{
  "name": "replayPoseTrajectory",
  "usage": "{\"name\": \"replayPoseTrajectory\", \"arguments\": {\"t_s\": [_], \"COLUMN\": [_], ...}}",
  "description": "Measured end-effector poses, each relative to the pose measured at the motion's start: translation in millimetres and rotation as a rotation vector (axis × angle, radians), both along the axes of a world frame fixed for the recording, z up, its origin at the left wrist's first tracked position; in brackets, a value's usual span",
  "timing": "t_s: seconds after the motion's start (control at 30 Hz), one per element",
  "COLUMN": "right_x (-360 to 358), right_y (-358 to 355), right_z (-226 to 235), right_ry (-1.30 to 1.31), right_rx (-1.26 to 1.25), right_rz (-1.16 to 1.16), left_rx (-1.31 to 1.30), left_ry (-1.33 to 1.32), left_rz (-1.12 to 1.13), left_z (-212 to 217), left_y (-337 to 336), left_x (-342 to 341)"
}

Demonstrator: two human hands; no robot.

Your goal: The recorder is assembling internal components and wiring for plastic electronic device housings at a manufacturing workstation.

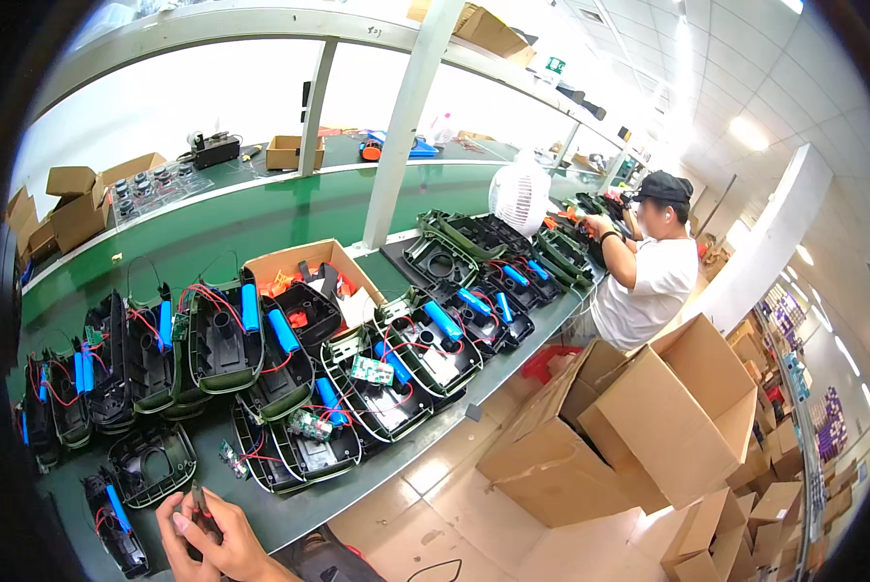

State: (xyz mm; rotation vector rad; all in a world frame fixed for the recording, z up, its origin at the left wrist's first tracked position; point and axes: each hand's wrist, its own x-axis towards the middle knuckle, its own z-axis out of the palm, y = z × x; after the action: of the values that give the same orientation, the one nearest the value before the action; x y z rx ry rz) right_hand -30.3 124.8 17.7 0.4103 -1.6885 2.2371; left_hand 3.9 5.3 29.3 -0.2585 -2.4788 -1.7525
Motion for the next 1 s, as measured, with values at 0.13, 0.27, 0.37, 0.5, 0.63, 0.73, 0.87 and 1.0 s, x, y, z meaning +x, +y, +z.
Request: {"name": "replayPoseTrajectory", "arguments": {"t_s": [0.13, 0.27, 0.37, 0.5, 0.63, 0.73, 0.87, 1.0], "right_x": [-1.7, -2.3, -2.3, -3.6, -2.5, -2.9, -3.3, -3.3], "right_y": [-6.5, -4.0, -8.7, -8.3, -6.5, -7.6, -6.3, -4.9], "right_z": [14.0, -5.6, -4.6, -15.1, -14.6, -4.1, -5.9, -7.0], "right_ry": [-0.044, -0.072, -0.083, -0.065, -0.066, -0.036, -0.052, -0.087], "right_rx": [-0.095, 0.047, -0.022, 0.005, 0.045, 0.022, 0.029, 0.049], "right_rz": [-0.013, 0.143, 0.039, 0.139, 0.139, 0.143, 0.168, 0.206], "left_rx": [0.038, 0.089, 0.051, 0.038, -0.011, 0.022, 0.002, -0.012], "left_ry": [0.022, -0.007, 0.025, 0.024, 0.02, 0.081, 0.036, 0.07], "left_rz": [0.034, 0.036, 0.032, 0.033, 0.026, 0.072, 0.047, 0.073], "left_z": [4.3, 8.7, 10.8, 0.7, 4.0, -5.3, -2.4, -5.7], "left_y": [3.2, 2.9, 4.2, -1.3, 0.8, -4.6, -3.2, -2.4], "left_x": [0.3, 2.0, -1.4, -1.0, -1.4, -2.7, 0.3, -1.3]}}
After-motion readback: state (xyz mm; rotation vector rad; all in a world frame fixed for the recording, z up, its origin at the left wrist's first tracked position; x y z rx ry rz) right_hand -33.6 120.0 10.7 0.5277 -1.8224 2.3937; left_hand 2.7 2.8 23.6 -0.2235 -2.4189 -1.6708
